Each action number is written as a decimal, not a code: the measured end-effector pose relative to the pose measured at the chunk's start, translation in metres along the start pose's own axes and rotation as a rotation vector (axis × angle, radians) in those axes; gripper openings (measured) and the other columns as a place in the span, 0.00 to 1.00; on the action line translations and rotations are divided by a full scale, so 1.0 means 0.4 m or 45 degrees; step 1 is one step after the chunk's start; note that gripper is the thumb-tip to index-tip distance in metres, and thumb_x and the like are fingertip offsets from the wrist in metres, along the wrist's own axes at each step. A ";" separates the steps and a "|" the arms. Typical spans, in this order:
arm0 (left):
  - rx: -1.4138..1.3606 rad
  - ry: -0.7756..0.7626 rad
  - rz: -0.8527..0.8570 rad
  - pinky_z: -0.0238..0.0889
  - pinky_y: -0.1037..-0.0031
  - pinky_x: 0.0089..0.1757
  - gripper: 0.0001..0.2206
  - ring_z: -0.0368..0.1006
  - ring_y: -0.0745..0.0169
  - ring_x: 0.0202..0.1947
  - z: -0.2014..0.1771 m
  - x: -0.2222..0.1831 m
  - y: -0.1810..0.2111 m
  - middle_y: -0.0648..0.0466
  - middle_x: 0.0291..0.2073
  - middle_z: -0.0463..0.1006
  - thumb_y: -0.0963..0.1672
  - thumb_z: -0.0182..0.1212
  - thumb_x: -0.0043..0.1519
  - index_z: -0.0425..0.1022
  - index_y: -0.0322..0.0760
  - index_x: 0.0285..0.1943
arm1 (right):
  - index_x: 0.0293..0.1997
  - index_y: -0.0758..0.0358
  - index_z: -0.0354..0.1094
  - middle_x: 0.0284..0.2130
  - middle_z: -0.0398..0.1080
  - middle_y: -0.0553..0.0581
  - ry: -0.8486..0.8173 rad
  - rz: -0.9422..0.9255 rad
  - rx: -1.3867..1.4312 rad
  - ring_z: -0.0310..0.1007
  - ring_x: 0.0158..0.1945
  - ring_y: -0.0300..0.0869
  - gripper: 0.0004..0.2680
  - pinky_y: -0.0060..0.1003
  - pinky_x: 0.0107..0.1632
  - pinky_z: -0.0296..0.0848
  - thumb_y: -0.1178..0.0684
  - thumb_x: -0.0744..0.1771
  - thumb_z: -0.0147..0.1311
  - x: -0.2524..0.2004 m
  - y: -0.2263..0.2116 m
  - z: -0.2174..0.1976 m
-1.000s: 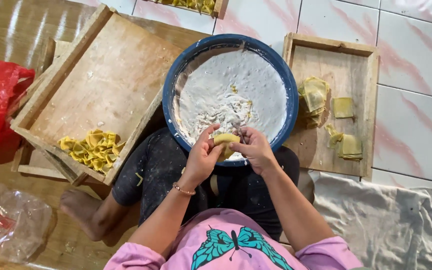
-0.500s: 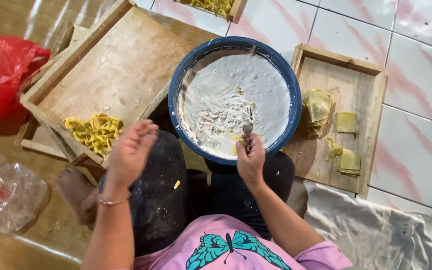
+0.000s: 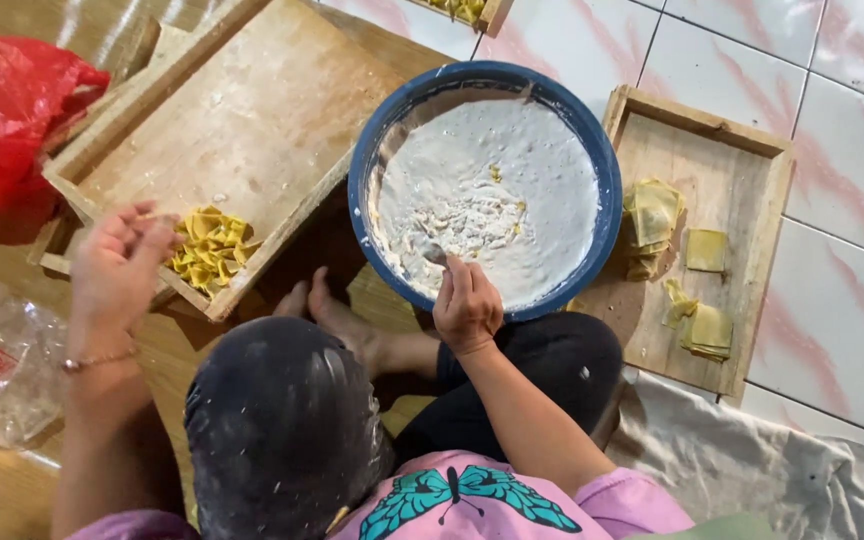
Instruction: Manually filling and folding dumplings using wrappers and a fork.
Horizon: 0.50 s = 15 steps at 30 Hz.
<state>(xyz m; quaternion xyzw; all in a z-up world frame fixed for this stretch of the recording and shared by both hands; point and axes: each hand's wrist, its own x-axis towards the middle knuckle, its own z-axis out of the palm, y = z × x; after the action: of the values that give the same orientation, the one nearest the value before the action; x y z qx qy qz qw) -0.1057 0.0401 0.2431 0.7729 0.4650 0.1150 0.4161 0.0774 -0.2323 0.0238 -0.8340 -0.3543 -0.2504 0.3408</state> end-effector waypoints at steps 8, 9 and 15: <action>-0.316 0.216 0.130 0.69 0.84 0.39 0.16 0.77 0.66 0.40 -0.036 0.254 -0.391 0.42 0.44 0.76 0.41 0.58 0.74 0.62 0.25 0.67 | 0.51 0.58 0.71 0.34 0.72 0.54 0.034 0.163 0.023 0.72 0.28 0.49 0.08 0.41 0.27 0.69 0.57 0.70 0.45 0.050 -0.036 0.076; -0.312 0.206 0.152 0.69 0.84 0.39 0.16 0.77 0.66 0.40 -0.042 0.263 -0.425 0.42 0.44 0.76 0.41 0.58 0.74 0.62 0.25 0.67 | 0.51 0.58 0.71 0.34 0.72 0.54 0.054 0.173 0.016 0.72 0.28 0.49 0.08 0.41 0.27 0.69 0.57 0.70 0.45 0.057 -0.036 0.074; -0.414 0.761 0.145 0.76 0.86 0.36 0.13 0.83 0.72 0.37 -0.103 0.344 -0.660 0.51 0.45 0.79 0.44 0.58 0.71 0.69 0.35 0.61 | 0.51 0.62 0.72 0.34 0.72 0.57 0.085 0.156 -0.054 0.73 0.30 0.51 0.08 0.42 0.28 0.70 0.57 0.70 0.47 0.048 -0.026 0.108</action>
<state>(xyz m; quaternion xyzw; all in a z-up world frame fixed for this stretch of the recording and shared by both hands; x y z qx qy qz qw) -0.2191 0.2328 0.0421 0.6534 0.4981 0.4318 0.3723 0.0891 -0.1864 0.0127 -0.8523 -0.2859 -0.2641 0.3494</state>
